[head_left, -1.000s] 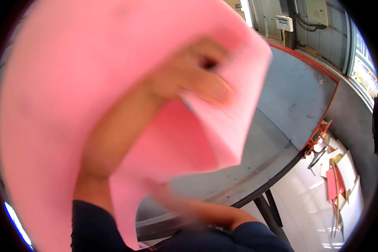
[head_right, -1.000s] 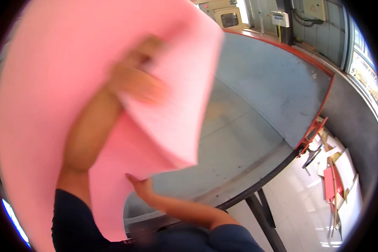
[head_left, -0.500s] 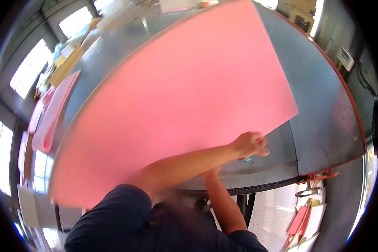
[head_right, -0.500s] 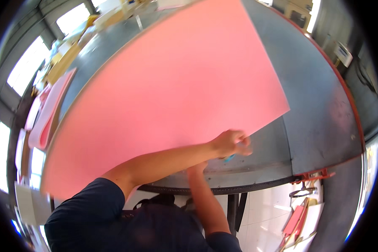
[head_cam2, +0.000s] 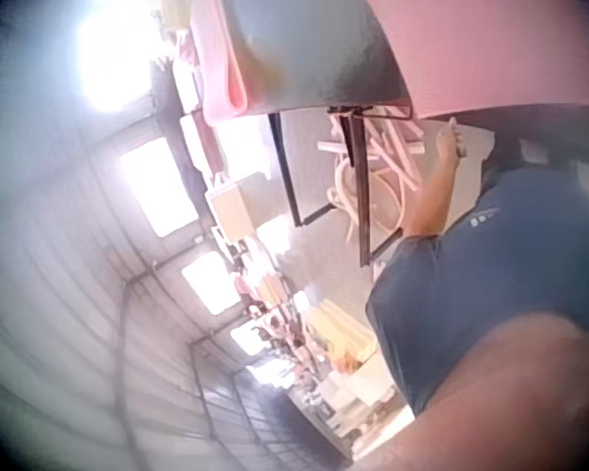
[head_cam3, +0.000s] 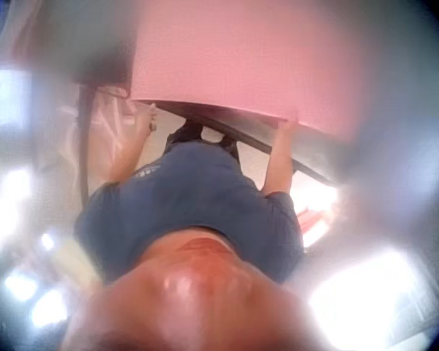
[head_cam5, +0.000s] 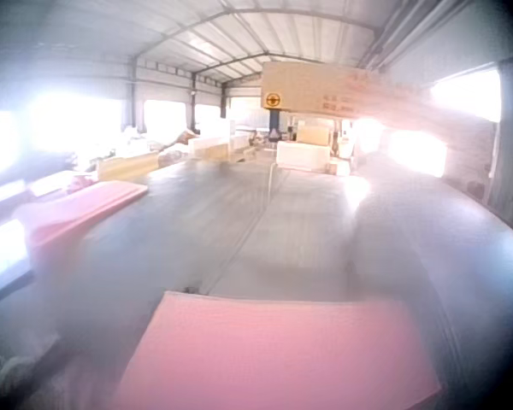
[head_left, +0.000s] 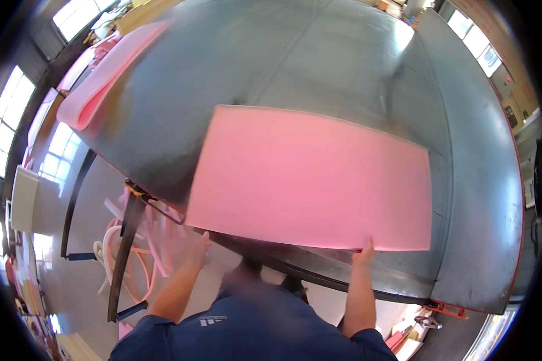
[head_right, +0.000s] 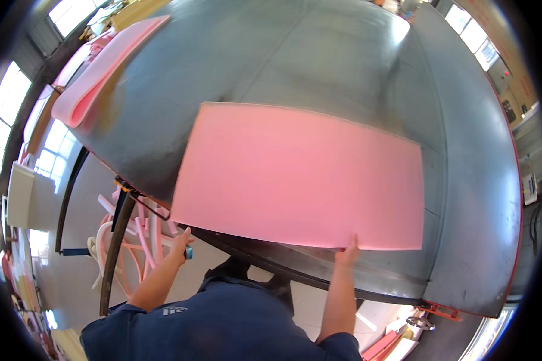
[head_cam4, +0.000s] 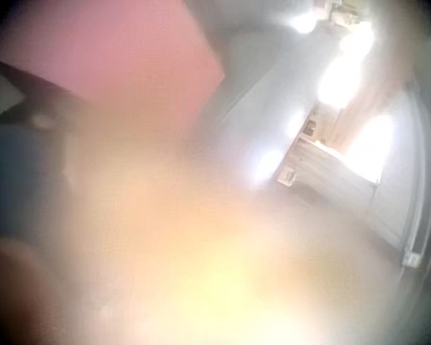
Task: The person uses a manual hydraulic guillotine cutter to slice large pink foam sheets into smaller rectangular pieces. They repeatedly measure the foam with a tape measure, align it against the machine's guide, and press down the lever to make precise cuts. The cut pieces are stacked on the table as the process continues.
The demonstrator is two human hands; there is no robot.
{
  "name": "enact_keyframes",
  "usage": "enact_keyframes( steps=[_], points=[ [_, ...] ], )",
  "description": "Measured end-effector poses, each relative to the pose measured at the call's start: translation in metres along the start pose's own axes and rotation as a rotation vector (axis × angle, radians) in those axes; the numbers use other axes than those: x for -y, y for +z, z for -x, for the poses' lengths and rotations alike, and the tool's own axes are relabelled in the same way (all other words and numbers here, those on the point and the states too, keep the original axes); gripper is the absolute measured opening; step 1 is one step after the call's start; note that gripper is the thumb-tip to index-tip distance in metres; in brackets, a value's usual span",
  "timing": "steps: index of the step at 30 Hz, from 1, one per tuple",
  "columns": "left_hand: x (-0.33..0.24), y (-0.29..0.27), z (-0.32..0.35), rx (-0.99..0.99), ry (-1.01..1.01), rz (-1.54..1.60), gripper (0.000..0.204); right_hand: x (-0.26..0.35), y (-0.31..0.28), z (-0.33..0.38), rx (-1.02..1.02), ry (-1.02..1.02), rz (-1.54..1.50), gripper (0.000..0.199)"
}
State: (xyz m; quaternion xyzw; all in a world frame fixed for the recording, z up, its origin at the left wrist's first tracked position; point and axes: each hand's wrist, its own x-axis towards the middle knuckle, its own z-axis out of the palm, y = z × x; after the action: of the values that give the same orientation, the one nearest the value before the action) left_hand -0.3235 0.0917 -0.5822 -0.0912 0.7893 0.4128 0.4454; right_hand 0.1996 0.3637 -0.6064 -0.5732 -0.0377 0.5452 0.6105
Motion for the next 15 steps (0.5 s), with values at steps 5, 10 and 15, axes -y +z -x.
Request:
enact_keyframes(
  steps=[5, 10, 15],
  points=[
    [-0.025, -0.007, -0.094, 0.098, -0.092, 0.202, 0.054, 0.016, 0.047, 0.01, -0.087, -0.094, 0.152, 0.028],
    [-0.026, 0.012, -0.064, 0.107, -0.129, 0.371, 0.032, 0.123, 0.095, 0.089, -0.055, -0.406, 0.242, 0.031],
    [-0.045, 0.046, -0.046, 0.311, -0.084, 0.463, 0.02, 0.143, 0.026, 0.12, 0.02, -0.392, 0.055, 0.033]
  ],
)
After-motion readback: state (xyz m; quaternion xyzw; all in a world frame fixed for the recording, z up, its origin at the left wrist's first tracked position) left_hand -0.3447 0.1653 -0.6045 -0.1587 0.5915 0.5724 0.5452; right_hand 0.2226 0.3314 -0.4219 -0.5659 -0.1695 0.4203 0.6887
